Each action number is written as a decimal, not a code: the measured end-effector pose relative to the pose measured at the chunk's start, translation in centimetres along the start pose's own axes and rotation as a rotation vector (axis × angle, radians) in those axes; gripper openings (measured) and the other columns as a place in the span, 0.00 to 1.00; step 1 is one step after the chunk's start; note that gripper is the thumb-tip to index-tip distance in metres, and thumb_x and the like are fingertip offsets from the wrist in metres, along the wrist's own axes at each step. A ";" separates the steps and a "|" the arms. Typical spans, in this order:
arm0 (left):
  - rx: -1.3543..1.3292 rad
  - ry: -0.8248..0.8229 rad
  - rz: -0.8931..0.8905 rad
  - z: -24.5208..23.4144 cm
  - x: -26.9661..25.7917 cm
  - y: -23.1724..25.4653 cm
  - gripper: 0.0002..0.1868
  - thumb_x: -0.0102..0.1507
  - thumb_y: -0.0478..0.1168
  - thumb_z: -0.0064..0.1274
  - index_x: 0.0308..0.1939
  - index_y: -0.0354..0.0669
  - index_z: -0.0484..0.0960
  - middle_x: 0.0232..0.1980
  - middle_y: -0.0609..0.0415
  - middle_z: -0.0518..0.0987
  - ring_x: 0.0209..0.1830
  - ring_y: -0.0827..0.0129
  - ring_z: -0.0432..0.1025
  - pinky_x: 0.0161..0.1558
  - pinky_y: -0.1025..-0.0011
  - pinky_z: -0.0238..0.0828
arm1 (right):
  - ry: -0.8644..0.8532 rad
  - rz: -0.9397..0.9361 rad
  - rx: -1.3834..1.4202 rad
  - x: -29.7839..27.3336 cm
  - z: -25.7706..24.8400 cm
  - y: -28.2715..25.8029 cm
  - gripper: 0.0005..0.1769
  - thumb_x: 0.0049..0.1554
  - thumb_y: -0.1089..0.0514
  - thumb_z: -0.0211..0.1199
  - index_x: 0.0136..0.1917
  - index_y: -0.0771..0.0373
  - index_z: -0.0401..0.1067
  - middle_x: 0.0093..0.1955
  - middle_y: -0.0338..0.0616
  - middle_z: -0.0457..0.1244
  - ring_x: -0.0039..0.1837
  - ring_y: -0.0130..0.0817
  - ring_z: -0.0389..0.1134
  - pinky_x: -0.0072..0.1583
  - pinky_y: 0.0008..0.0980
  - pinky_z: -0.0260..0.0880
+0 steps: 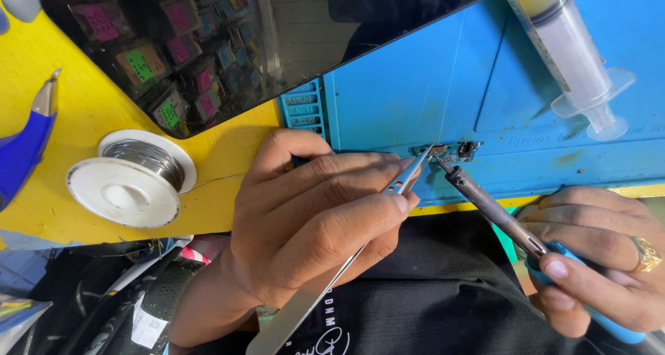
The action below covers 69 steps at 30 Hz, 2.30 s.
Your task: The person uses a soldering iron and tweezers to work on a small circuit board component. They apply solder to the board while holding the component steady with tweezers, then use a screwdriver to adjust the part. The task involves precise hand movements to attach and secure the electronic component.
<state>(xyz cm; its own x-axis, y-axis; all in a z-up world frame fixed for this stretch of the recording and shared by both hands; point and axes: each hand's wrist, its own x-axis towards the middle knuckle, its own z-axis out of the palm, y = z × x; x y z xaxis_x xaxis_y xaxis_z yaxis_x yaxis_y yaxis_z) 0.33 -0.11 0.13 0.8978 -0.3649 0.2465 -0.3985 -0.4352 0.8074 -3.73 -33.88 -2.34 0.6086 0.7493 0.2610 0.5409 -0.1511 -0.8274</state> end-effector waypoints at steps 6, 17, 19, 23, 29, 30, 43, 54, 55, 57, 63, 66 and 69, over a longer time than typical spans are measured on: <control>0.006 -0.011 -0.001 -0.1 -0.1 0.1 0.10 0.71 0.33 0.57 0.50 0.43 0.71 0.45 0.52 0.90 0.46 0.64 0.89 0.50 0.64 0.70 | 0.034 -0.052 -0.017 0.1 0.4 0.3 0.17 0.65 0.55 0.45 0.61 0.69 0.58 0.48 0.54 0.59 0.40 0.44 0.68 0.41 0.39 0.70; 0.007 -0.002 0.013 0.0 -0.2 -0.1 0.10 0.71 0.33 0.57 0.50 0.44 0.71 0.44 0.53 0.90 0.45 0.65 0.90 0.49 0.65 0.70 | 0.035 -0.062 -0.027 -0.1 0.4 0.3 0.17 0.65 0.55 0.45 0.61 0.69 0.58 0.48 0.53 0.58 0.39 0.43 0.67 0.40 0.39 0.69; 0.017 -0.004 0.017 0.0 -0.3 -0.1 0.10 0.71 0.33 0.57 0.51 0.44 0.71 0.44 0.53 0.90 0.45 0.65 0.90 0.49 0.64 0.70 | 0.039 -0.070 -0.033 -0.1 0.5 0.4 0.17 0.65 0.55 0.46 0.61 0.70 0.58 0.47 0.53 0.58 0.39 0.45 0.68 0.40 0.40 0.70; 0.015 0.002 0.018 0.0 -0.3 -0.1 0.10 0.71 0.33 0.58 0.50 0.44 0.71 0.44 0.53 0.90 0.44 0.65 0.89 0.49 0.64 0.70 | 0.057 -0.066 -0.039 0.2 0.5 0.2 0.16 0.65 0.55 0.45 0.60 0.70 0.58 0.46 0.52 0.58 0.39 0.44 0.69 0.40 0.40 0.71; 0.023 -0.006 0.014 -0.1 -0.3 0.0 0.10 0.71 0.33 0.58 0.50 0.44 0.71 0.44 0.54 0.90 0.45 0.65 0.90 0.49 0.64 0.70 | 0.040 -0.017 -0.010 0.3 0.3 -0.1 0.17 0.67 0.53 0.44 0.62 0.67 0.57 0.48 0.50 0.58 0.40 0.41 0.69 0.42 0.38 0.72; 0.017 -0.016 -0.001 -0.1 -0.4 0.1 0.10 0.71 0.33 0.58 0.51 0.45 0.71 0.45 0.54 0.90 0.46 0.64 0.90 0.50 0.63 0.70 | 0.038 -0.039 -0.021 0.2 0.3 0.0 0.17 0.66 0.54 0.45 0.61 0.68 0.58 0.48 0.51 0.58 0.40 0.44 0.69 0.41 0.39 0.71; -0.005 -0.004 -0.015 -0.1 -0.4 0.1 0.12 0.70 0.33 0.61 0.51 0.45 0.71 0.45 0.54 0.90 0.45 0.64 0.89 0.51 0.64 0.72 | 0.010 0.022 -0.002 0.1 0.1 -0.3 0.17 0.64 0.54 0.47 0.63 0.65 0.58 0.49 0.51 0.60 0.42 0.43 0.70 0.43 0.38 0.72; -0.135 0.146 -0.048 -1.8 -0.4 2.9 0.10 0.69 0.34 0.57 0.50 0.44 0.71 0.45 0.55 0.88 0.42 0.63 0.87 0.51 0.64 0.70 | 0.778 0.292 0.092 0.7 5.1 -4.2 0.07 0.73 0.49 0.43 0.58 0.51 0.59 0.39 0.43 0.59 0.34 0.35 0.62 0.44 0.41 0.71; -0.137 0.150 -0.024 -2.3 -0.5 3.4 0.10 0.69 0.34 0.57 0.50 0.44 0.71 0.45 0.55 0.88 0.42 0.63 0.87 0.51 0.64 0.70 | 0.787 0.277 0.074 0.4 4.7 -3.5 0.07 0.73 0.49 0.43 0.58 0.51 0.59 0.39 0.43 0.59 0.34 0.35 0.62 0.44 0.41 0.71; -0.273 0.138 -0.028 -2.7 -0.7 4.3 0.11 0.69 0.33 0.49 0.53 0.37 0.66 0.46 0.48 0.76 0.37 0.58 0.78 0.51 0.57 0.70 | 0.779 0.068 0.320 -0.5 3.6 -1.8 0.17 0.64 0.48 0.47 0.59 0.58 0.68 0.38 0.50 0.65 0.31 0.41 0.65 0.38 0.39 0.70; 0.529 -0.028 0.179 -7.2 5.6 9.1 0.13 0.77 0.40 0.42 0.50 0.38 0.82 0.33 0.52 0.62 0.30 0.56 0.59 0.35 0.57 0.53 | 0.793 0.187 0.364 1.0 2.0 -5.2 0.13 0.62 0.51 0.57 0.55 0.60 0.71 0.36 0.44 0.64 0.35 0.38 0.72 0.42 0.37 0.72; 0.926 -0.018 0.344 -5.8 8.8 9.1 0.09 0.77 0.36 0.50 0.41 0.54 0.77 0.38 0.60 0.69 0.35 0.64 0.64 0.42 0.67 0.59 | 0.757 0.052 0.242 1.7 2.1 -4.8 0.11 0.62 0.54 0.55 0.50 0.64 0.68 0.31 0.44 0.61 0.30 0.35 0.69 0.37 0.35 0.68; 1.000 -0.029 0.465 -1.0 12.1 7.5 0.07 0.59 0.40 0.54 0.32 0.62 0.85 0.37 0.61 0.73 0.35 0.63 0.70 0.46 0.62 0.63 | 0.733 -0.016 0.186 1.5 2.2 -4.5 0.11 0.61 0.56 0.53 0.49 0.67 0.67 0.31 0.46 0.60 0.29 0.39 0.69 0.35 0.34 0.69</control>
<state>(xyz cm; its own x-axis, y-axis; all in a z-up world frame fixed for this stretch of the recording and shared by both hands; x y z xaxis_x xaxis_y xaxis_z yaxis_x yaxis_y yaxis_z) 8.42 -6.99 9.74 0.6215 -0.6791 0.3905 -0.6796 -0.7154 -0.1625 -6.55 -30.66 0.61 0.8669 0.1202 0.4839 0.4857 0.0159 -0.8740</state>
